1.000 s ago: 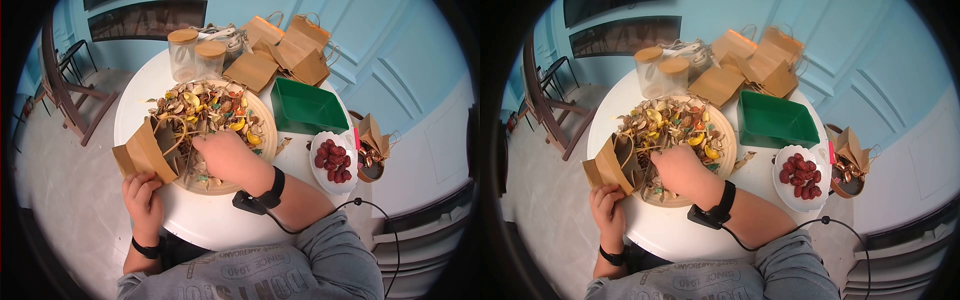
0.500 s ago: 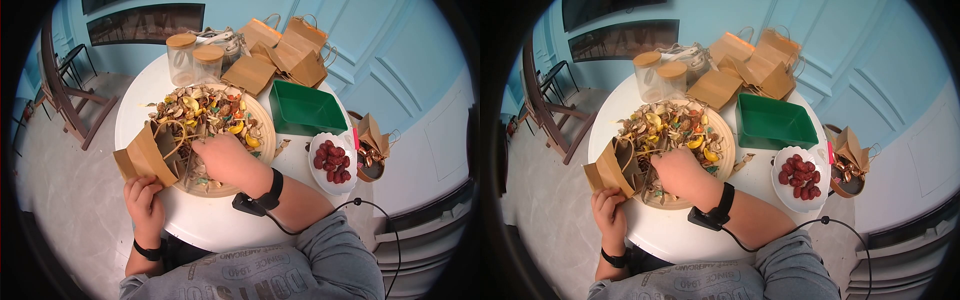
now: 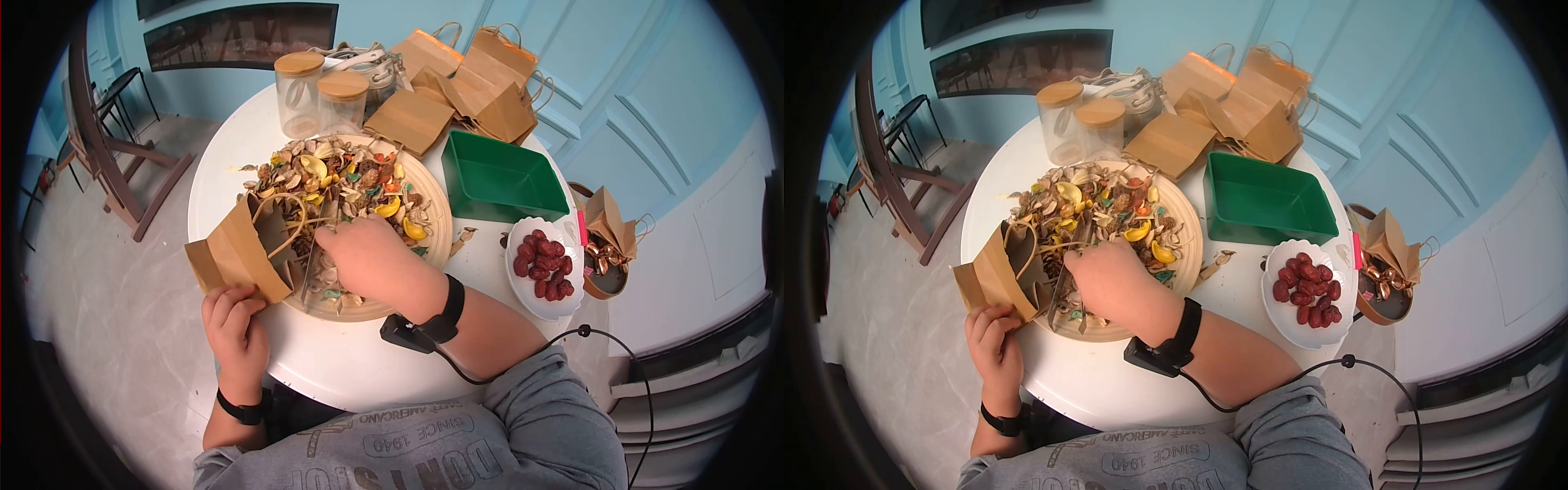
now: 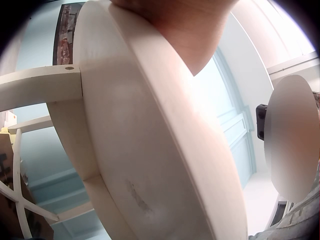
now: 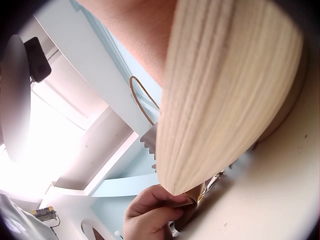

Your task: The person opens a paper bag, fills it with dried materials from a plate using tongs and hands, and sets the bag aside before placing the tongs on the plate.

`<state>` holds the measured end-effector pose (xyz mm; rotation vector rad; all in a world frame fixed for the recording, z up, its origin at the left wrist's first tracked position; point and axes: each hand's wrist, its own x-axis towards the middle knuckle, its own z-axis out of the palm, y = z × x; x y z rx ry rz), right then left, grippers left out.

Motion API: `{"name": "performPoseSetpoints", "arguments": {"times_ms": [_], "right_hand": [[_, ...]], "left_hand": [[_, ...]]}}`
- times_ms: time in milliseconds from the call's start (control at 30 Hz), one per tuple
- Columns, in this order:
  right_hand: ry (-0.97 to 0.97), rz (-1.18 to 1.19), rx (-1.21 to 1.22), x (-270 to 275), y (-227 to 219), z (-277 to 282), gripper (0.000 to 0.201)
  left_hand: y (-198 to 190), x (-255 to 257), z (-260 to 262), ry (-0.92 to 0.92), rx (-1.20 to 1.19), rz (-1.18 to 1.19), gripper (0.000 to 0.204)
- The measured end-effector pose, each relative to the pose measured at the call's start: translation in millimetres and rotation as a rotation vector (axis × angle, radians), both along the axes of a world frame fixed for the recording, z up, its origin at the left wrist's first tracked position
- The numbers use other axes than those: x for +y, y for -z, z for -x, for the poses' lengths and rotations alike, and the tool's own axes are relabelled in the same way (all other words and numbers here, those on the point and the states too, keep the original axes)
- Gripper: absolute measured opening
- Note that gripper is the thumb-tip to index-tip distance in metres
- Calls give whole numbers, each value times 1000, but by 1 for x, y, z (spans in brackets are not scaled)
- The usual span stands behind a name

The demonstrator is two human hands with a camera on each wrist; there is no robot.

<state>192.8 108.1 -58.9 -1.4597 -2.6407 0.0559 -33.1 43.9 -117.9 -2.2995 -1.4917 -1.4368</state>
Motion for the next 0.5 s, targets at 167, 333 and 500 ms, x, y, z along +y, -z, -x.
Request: {"name": "performPoseSetpoints", "arguments": {"times_ms": [167,333,500], "right_hand": [[1,0,0,0,0,0,28],[-8,-13,1,-1,1,-1,28],[-3,1,-8,0,0,0,28]], "left_hand": [[0,0,0,2,0,-2,23],[0,0,0,13,-11,-5,23],[0,1,0,9,-7,-4,23]]}}
